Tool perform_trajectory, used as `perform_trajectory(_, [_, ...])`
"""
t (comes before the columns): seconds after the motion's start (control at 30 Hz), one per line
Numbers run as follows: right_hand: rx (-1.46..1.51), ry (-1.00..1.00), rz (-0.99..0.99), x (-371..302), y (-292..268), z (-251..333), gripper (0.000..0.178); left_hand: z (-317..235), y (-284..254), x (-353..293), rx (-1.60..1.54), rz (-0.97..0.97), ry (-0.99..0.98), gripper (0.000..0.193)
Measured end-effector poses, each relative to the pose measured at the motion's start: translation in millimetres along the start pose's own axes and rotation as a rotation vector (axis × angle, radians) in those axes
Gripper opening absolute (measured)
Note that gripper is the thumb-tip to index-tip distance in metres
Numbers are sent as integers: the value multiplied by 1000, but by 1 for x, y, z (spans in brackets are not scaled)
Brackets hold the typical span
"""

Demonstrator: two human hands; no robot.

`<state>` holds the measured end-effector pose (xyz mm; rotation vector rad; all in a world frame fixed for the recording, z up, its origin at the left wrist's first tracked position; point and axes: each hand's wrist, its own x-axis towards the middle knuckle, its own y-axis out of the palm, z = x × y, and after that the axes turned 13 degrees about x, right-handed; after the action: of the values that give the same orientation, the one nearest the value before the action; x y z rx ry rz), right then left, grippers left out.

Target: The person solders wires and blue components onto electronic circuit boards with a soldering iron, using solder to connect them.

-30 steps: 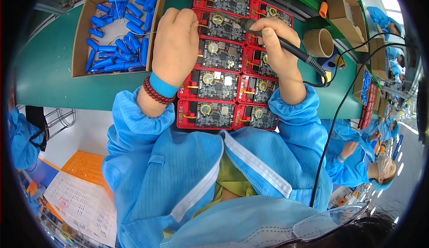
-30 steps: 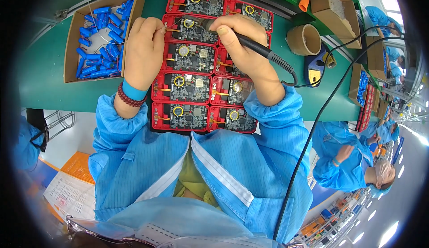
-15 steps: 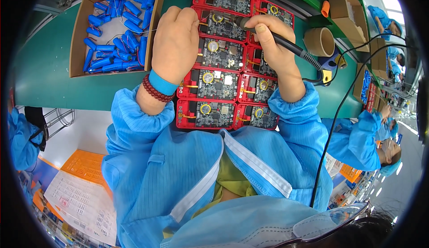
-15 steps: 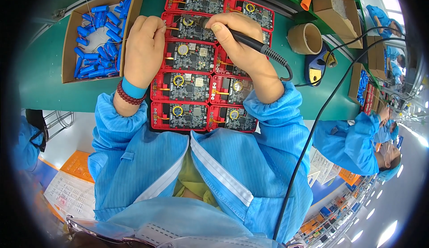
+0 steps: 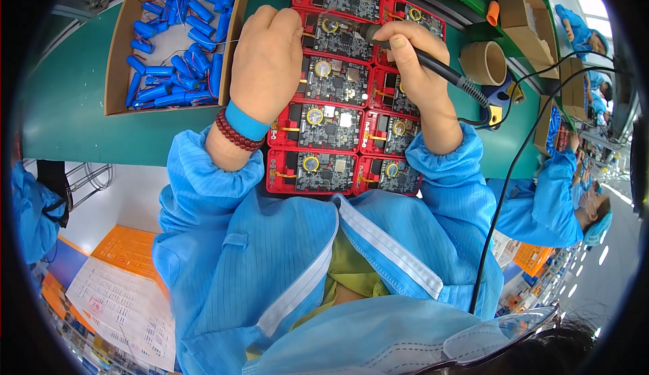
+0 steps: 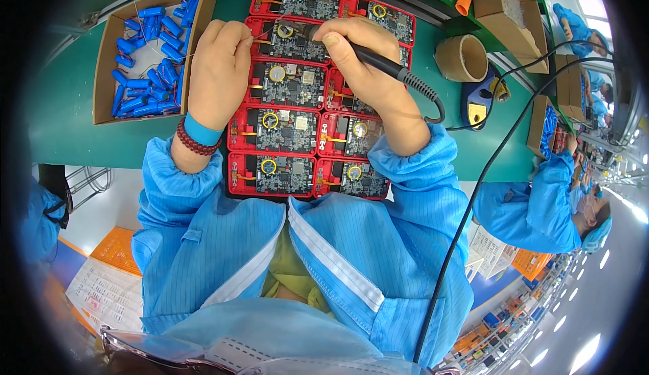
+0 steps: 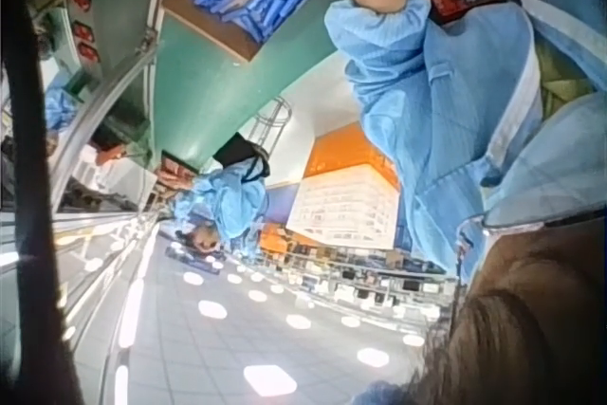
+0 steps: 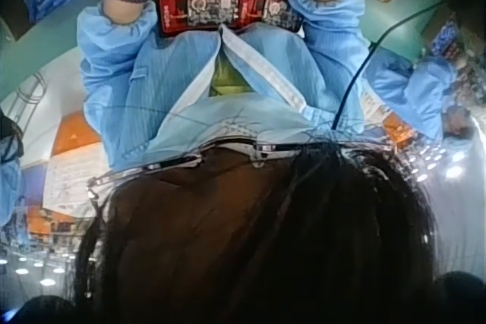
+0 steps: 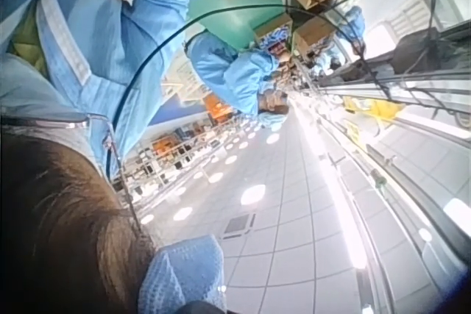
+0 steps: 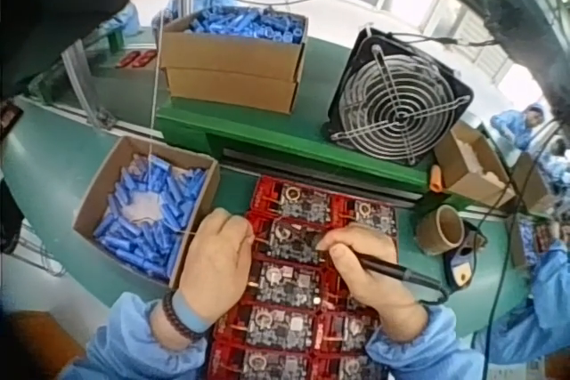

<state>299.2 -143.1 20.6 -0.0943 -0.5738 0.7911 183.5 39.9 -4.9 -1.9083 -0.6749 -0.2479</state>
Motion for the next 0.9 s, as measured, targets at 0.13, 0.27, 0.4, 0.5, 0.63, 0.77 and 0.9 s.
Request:
perform_trajectory(0.13, [-2, 6, 9, 0, 1, 1, 16, 1, 1, -1, 12, -12, 8, 4])
perform_trajectory(0.27, [-5, -1, 10, 0, 1, 1, 16, -4, -4, 1, 9, -39, 7, 2])
perform_trajectory(0.4, [-9, 5, 3, -2, 1, 2, 16, -3, -1, 0, 17, -38, 18, 2])
perform_trajectory(0.5, [-11, 11, 25, -1, 1, 0, 16, -1, 2, 0, 14, -28, 12, 3])
perform_trajectory(0.63, [1, 19, 23, -1, 2, 1, 17, 0, 5, 1, 16, -41, 36, 4])
perform_trajectory(0.77, [6, 30, 11, 0, 1, 1, 18, 1, 8, 4, 44, -46, 43, 4])
perform_trajectory(0.9, [20, -6, -70, 2, -6, 4, 19, 2, 8, 8, 39, -74, 49, 4])
